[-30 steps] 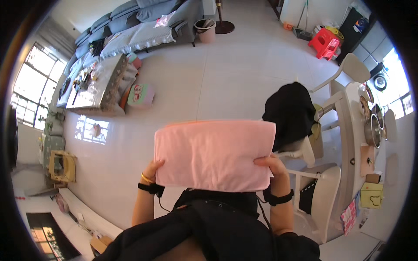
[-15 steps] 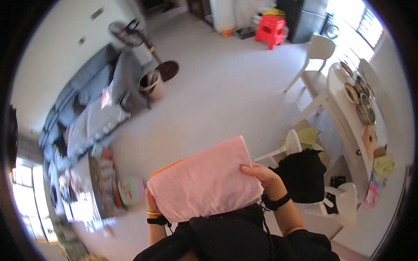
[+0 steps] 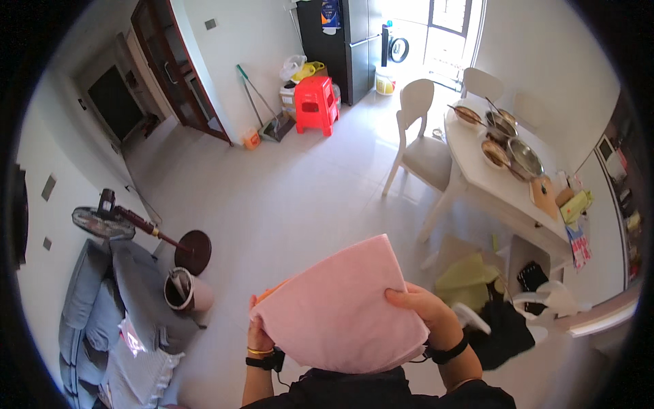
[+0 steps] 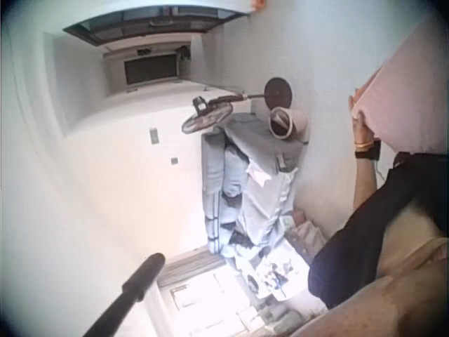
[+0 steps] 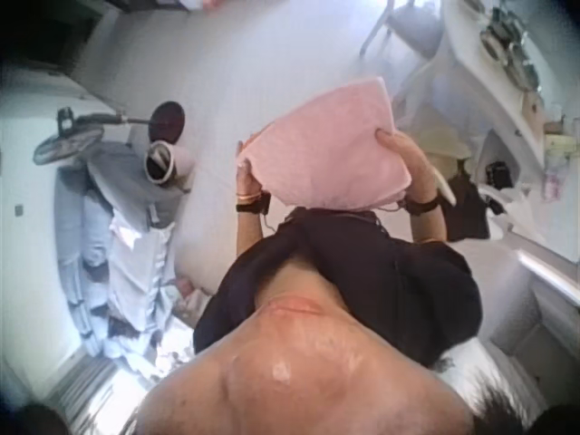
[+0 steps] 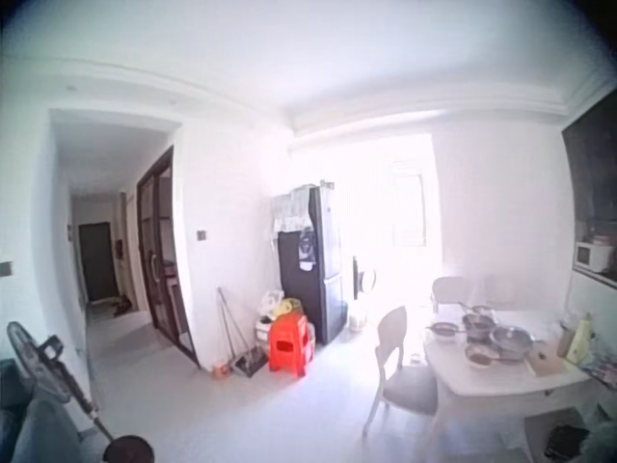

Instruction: Clear leftover food from a dining table, transfer it to a bowl, and dispose of it in a squat toilet.

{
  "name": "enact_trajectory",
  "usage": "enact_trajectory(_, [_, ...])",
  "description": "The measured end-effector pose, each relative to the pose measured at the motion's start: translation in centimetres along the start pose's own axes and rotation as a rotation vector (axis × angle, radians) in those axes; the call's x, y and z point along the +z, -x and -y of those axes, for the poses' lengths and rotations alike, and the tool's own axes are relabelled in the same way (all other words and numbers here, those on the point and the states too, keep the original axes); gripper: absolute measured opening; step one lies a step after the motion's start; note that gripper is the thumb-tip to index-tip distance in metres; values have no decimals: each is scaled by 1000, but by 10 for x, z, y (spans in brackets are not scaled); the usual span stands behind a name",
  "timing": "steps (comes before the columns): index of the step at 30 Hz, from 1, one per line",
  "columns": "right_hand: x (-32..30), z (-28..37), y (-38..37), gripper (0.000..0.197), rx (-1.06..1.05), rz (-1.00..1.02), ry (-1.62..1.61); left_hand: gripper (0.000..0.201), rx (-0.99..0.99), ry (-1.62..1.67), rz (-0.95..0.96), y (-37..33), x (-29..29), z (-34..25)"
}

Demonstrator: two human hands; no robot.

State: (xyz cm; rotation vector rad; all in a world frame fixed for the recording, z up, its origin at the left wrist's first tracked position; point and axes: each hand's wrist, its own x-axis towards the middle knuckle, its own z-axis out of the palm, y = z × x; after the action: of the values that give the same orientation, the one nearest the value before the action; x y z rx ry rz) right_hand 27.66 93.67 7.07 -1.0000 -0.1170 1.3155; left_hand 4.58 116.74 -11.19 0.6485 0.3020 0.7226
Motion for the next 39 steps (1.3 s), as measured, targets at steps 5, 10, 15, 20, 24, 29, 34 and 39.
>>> enact_trajectory(5, [19, 66, -131, 52, 78, 1, 47, 64, -107, 62, 24, -139, -33, -6])
enact_trajectory(10, [53, 154, -245, 53, 101, 43, 83, 53, -186, 65, 160, -279, -51, -35])
enact_trajectory(15, [68, 232, -348, 52, 101, -32, 109, 56, -365, -45, 234, -427, -87, -35])
enact_trajectory(20, [76, 294, -446, 52, -37, -35, 81, 69, -439, -63, 263, -600, -85, -50])
enact_trajectory(24, [63, 345, -505, 53, -111, -154, 31, 63, -475, -21, 480, -735, -22, -64])
enact_trajectory(29, [33, 386, -567, 55, -220, -205, -156, 62, -549, 63, 539, -864, 12, -29])
enact_trajectory(34, [-15, 459, -641, 57, -343, -311, -195, 56, -754, 40, 420, -976, 31, 41])
enact_trajectory(39, [-68, 541, -738, 59, -391, -207, -172, 61, -736, 25, 151, -1087, 54, 103])
